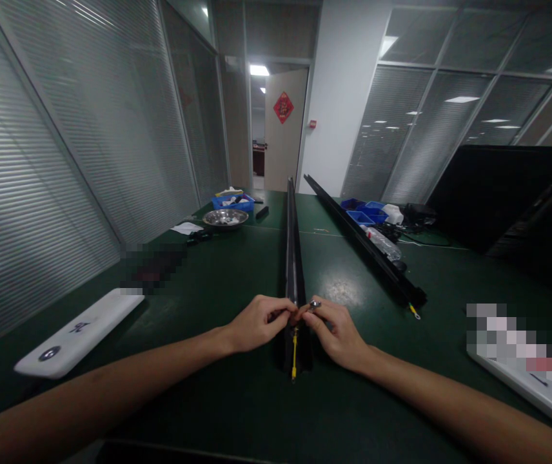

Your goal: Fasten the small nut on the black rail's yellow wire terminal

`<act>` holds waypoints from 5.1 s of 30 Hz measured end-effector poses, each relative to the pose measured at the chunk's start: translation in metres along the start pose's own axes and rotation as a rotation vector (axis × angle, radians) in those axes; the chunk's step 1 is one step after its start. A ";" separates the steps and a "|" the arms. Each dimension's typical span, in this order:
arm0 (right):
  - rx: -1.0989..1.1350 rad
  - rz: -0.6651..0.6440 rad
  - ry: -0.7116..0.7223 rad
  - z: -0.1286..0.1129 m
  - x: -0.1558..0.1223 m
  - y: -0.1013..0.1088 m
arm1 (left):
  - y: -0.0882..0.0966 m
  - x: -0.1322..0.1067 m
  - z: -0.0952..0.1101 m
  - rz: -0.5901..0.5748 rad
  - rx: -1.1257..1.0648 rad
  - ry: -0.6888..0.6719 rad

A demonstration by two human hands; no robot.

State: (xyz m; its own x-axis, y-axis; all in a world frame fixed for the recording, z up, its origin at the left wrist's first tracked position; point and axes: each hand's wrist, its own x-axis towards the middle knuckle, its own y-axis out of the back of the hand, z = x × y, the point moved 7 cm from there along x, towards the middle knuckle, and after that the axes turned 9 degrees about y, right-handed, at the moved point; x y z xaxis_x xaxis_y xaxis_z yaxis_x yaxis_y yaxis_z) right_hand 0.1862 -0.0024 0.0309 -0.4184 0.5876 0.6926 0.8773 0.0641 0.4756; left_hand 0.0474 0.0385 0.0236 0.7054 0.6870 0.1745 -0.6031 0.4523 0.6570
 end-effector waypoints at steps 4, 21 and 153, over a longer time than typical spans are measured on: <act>-0.020 0.003 -0.016 -0.001 0.000 0.000 | 0.000 0.000 -0.001 0.008 -0.002 0.003; -0.051 0.008 -0.010 0.001 -0.001 0.000 | 0.000 0.000 -0.002 0.018 0.009 0.005; -0.045 -0.022 -0.009 0.000 -0.001 -0.003 | 0.000 0.000 -0.001 0.003 0.014 -0.011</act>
State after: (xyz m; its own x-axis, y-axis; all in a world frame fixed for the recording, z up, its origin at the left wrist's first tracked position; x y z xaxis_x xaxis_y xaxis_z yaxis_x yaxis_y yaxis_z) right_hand 0.1841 -0.0025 0.0290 -0.4350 0.5937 0.6770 0.8563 0.0404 0.5149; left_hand 0.0469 0.0388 0.0225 0.7079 0.6819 0.1841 -0.5998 0.4427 0.6665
